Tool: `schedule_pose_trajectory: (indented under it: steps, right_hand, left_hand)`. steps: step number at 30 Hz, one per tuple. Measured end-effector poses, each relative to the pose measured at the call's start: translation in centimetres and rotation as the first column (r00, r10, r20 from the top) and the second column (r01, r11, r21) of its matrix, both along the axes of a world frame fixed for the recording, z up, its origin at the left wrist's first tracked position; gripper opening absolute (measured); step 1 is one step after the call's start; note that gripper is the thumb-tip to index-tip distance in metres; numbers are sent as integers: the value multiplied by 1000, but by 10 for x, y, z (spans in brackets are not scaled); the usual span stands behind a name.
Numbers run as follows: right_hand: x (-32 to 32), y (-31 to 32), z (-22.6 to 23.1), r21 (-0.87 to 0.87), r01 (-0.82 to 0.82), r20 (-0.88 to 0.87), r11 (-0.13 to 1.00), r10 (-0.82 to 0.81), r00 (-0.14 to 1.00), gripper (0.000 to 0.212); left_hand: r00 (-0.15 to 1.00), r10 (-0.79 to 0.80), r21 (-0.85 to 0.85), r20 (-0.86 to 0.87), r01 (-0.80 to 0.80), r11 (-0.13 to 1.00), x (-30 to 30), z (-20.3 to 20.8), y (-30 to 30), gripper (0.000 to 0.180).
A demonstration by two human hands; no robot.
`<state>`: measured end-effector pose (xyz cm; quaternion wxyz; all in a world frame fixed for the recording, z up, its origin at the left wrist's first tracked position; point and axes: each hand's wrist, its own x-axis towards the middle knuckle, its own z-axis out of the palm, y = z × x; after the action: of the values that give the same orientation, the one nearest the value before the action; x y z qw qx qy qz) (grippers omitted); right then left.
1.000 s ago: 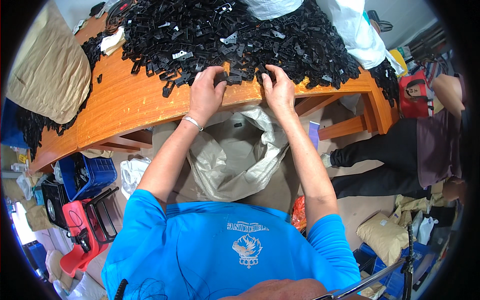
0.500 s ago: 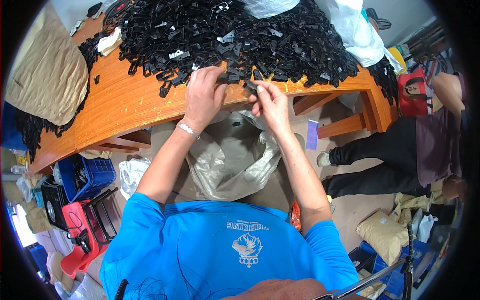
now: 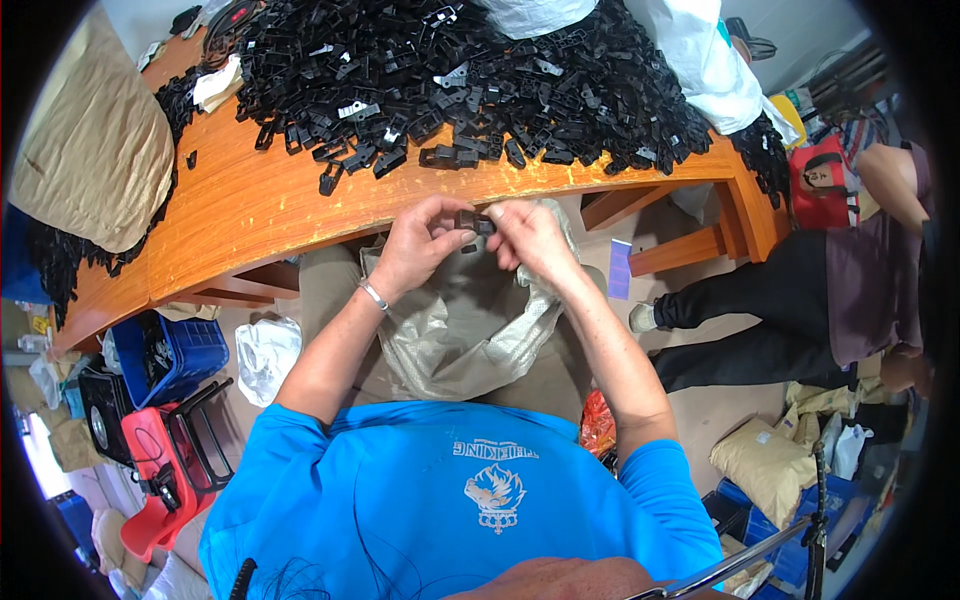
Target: The person sorts small black plastic components by hand, taking them from a pile on a wooden table and placing them into a bag.
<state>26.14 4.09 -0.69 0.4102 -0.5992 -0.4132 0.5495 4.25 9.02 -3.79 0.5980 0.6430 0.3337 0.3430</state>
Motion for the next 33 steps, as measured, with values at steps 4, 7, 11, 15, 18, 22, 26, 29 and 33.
schedule_pose_trajectory:
  steps: [4, 7, 11, 15, 18, 22, 26, 29, 33]
  right_hand:
    - [26, 49, 11, 548, 6, 639, 837, -423, 642, 27]
    - [26, 74, 12, 514, -95, 808, 853, -443, 389, 23]
    - [17, 82, 15, 362, -84, 890, 929, -317, 328, 23]
    - [12, 72, 18, 325, -103, 868, 940, -253, 427, 28]
    - [9, 68, 9, 329, -121, 858, 937, -243, 452, 33]
    - [19, 52, 8, 490, -34, 696, 871, -367, 617, 34]
    - [-1, 4, 33, 519, -226, 610, 824, -172, 773, 33]
    - [-7, -12, 38, 578, -360, 667, 733, -169, 726, 34]
    - [-5, -15, 40, 486, -413, 724, 770, -90, 684, 33]
  left_hand:
    - [996, 67, -58, 63, -63, 996, 12, 12, -3, 32]
    - [993, 81, -61, 83, -76, 995, 18, 15, -2, 33]
    - [993, 73, -60, 96, -67, 996, 19, 13, -1, 34]
    - [992, 59, -151, 108, -43, 988, 17, 14, -4, 36]
    - [979, 84, -211, 183, -45, 977, 17, 7, -3, 35]
    - [971, 106, -273, 213, -44, 961, 17, 7, -1, 35]
    - [967, 66, -301, 244, 10, 954, 14, 13, -2, 35]
    - [971, 32, -277, 236, 36, 960, 13, 15, -4, 35]
    - [978, 13, -311, 209, 54, 949, 10, 15, -9, 37]
